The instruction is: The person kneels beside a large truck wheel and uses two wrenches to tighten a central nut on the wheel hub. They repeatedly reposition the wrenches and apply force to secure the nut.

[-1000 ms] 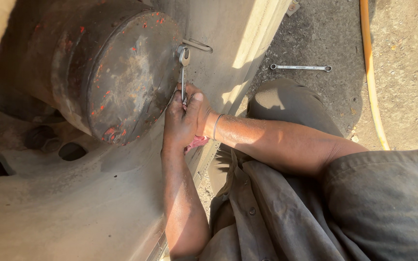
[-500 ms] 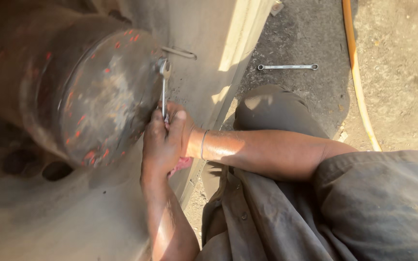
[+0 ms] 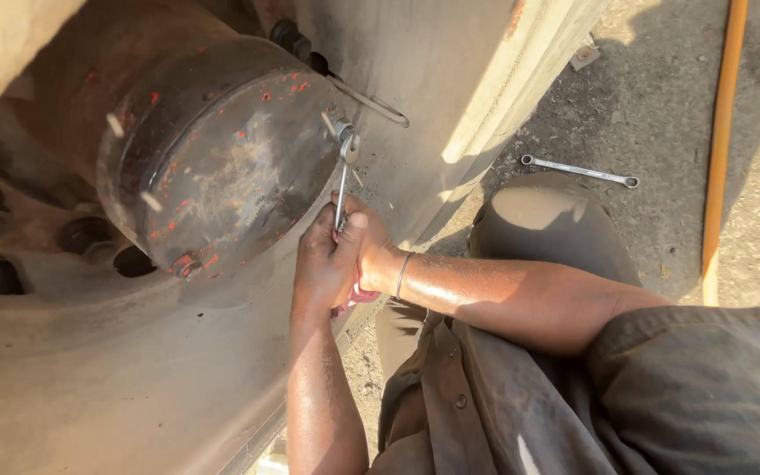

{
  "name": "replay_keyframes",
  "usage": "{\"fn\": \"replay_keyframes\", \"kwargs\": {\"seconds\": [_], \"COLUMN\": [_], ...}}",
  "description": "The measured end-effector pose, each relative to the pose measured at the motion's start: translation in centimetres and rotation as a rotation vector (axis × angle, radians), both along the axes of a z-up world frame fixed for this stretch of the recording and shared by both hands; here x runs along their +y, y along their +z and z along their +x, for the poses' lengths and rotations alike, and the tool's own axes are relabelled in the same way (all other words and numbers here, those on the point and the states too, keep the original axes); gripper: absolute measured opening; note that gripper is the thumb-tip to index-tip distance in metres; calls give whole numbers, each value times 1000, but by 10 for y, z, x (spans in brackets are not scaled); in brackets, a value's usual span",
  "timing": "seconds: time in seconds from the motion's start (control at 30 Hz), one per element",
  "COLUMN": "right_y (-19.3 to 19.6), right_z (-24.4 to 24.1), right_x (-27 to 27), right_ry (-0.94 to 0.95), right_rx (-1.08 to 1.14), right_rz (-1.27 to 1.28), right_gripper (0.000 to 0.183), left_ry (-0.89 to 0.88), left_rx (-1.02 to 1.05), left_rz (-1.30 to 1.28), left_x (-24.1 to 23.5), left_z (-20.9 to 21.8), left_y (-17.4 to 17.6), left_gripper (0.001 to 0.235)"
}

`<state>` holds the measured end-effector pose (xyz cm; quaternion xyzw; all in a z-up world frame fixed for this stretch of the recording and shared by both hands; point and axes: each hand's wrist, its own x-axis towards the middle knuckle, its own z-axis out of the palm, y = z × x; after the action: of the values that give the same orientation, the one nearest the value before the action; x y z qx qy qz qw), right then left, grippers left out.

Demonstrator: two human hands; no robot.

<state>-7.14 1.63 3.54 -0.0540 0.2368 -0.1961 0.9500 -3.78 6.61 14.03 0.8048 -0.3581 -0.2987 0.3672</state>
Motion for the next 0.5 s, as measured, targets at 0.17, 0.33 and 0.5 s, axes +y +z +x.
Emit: {"fn": "replay_keyframes", "kwargs": {"seconds": [0.17,0.33,0.5], "right_y": [11,21,11], "right_z": [-13,-13,-11], "right_x": [-28,-70,-88], "right_ry": [63,-151,-182], "right_rx": [327,556,665], "right_rz": [-60,-590,-833], "right_gripper": [30,33,34], "left_ry": [63,58,72], "left_rx": [326,160,357], "left_rz": [-287,-341,-385], "left_x": [-6,-37,-54], "left_z": [1,25,38], "left_y": [-60,-109,-137], "left_gripper": [50,66,74]}}
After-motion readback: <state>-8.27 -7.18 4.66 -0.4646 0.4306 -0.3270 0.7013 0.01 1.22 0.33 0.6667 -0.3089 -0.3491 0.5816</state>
